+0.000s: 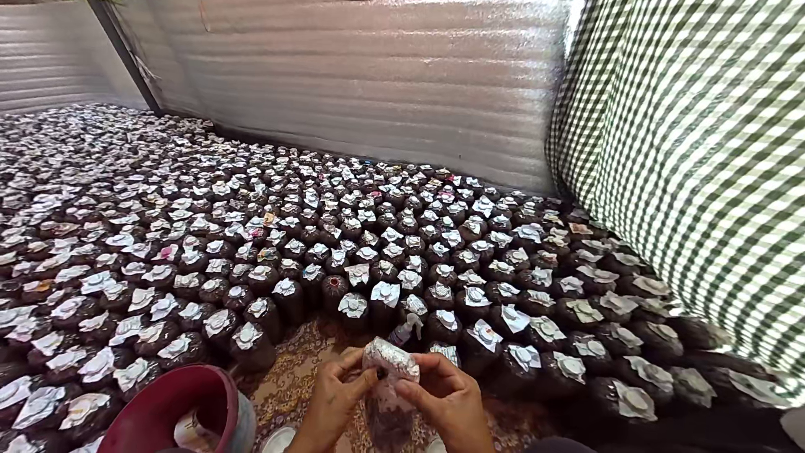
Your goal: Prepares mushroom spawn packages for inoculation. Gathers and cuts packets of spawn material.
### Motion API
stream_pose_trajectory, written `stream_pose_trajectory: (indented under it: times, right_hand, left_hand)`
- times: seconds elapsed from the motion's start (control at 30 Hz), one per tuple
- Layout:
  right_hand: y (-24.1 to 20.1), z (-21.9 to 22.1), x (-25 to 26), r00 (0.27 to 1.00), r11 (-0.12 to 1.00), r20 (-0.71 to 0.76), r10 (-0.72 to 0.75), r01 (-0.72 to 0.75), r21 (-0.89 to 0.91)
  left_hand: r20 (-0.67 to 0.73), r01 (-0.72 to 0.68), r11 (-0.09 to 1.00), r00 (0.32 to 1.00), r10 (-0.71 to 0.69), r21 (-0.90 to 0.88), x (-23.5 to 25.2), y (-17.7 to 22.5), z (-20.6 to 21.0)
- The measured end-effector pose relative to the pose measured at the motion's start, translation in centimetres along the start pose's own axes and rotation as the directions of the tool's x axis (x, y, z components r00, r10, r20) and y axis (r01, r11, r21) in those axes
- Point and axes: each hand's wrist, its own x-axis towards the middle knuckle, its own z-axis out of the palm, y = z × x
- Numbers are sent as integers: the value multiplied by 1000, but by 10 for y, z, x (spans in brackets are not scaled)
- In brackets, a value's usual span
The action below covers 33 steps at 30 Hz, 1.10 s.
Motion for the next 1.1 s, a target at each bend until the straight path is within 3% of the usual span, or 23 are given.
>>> stream_pose_trajectory:
  times: [0.17, 0.27, 0.33, 0.43, 0.5, 0.6, 0.73, 0.87, 1.1]
  right_hand:
    - [9, -2, 2, 996, 1000, -89, 13, -13, 2]
    - [3, 4, -4, 998, 995, -26, 65, -63, 78]
    - [-1, -2, -4, 995, 995, 57, 84, -86, 46]
    - [-18, -22, 5, 976, 984, 201, 87, -52, -171]
    - [-25, -27, 15, 974, 935, 222, 50, 32, -352]
    - [-32, -24, 30, 940, 848, 311, 141, 48, -528]
    - [-38, -24, 45, 875, 792, 419, 241, 72, -606]
    - [-37, -23, 44, 824, 821, 482, 298, 37, -570]
    - [-14, -31, 34, 866, 832, 438, 240, 49, -553]
  left_hand:
    - [89, -22, 998, 996, 28, -66, 4, 5, 1]
    - [276, 49, 989, 961, -9, -139, 5, 5, -4]
    - [250, 102, 981, 967, -59, -165, 0, 3, 1]
    - [207, 152, 978, 971, -121, -143, -2, 5, -1]
    - [212, 169, 977, 967, -139, -130, -3, 6, -6]
    - [248, 193, 974, 956, -159, -122, -4, 10, -10]
    - [215, 150, 989, 966, -143, -16, -6, 15, -10]
    - [89, 142, 987, 985, -148, 72, -7, 11, -6]
    - [57, 182, 959, 978, -198, 219, -7, 5, -3]
